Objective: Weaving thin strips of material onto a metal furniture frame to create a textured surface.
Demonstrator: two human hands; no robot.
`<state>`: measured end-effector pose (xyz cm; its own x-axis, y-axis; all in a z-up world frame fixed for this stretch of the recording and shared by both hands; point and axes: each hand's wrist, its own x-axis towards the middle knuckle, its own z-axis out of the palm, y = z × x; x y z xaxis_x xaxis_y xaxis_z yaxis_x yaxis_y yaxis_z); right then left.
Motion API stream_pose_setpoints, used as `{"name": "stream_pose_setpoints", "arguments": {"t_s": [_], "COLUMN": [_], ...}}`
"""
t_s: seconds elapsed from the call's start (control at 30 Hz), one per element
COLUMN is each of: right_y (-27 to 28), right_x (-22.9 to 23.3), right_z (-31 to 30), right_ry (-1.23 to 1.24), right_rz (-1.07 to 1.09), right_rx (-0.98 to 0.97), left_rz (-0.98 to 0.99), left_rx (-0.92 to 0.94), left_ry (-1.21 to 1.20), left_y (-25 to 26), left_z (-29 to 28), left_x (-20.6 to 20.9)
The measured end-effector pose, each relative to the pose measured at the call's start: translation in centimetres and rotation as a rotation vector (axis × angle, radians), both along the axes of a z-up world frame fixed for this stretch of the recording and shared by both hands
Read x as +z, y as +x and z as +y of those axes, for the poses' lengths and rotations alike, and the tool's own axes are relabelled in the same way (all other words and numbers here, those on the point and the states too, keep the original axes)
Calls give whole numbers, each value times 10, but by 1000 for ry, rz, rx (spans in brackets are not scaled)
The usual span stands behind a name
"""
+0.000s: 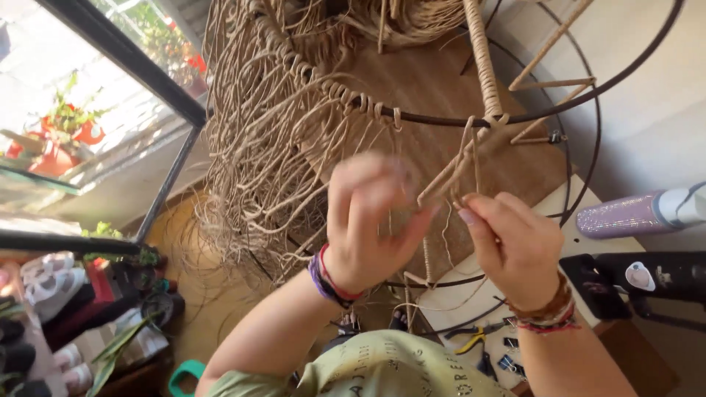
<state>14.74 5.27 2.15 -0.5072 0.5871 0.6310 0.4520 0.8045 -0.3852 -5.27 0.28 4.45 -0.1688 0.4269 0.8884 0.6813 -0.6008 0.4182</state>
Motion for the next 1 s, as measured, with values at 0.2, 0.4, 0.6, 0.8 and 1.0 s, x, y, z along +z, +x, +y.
{"name": "stream_pose_setpoints", "arguments": {"t_s": [0.2, 0.4, 0.6, 0.8, 1.0], "right_y": [-2, 10, 12, 8, 4], "right_x": [15, 10, 14, 24, 32], "right_z": [4, 12, 25, 26, 2], "right_ry": [-488, -929, -1209, -1280, -810], "right_rz": [275, 331, 472, 453, 83], "right_rx": [162, 245, 464, 568, 164], "left_rz": [-119, -114, 202, 463, 483], "left_rx": [-206, -237, -49, 39, -36], "left_ry": [-201, -214, 181, 422, 131], "left_y": [42, 34, 17, -5, -4], "left_z": [-13, -3, 25, 42, 43], "left_x": [-48, -36, -18, -8, -5]}}
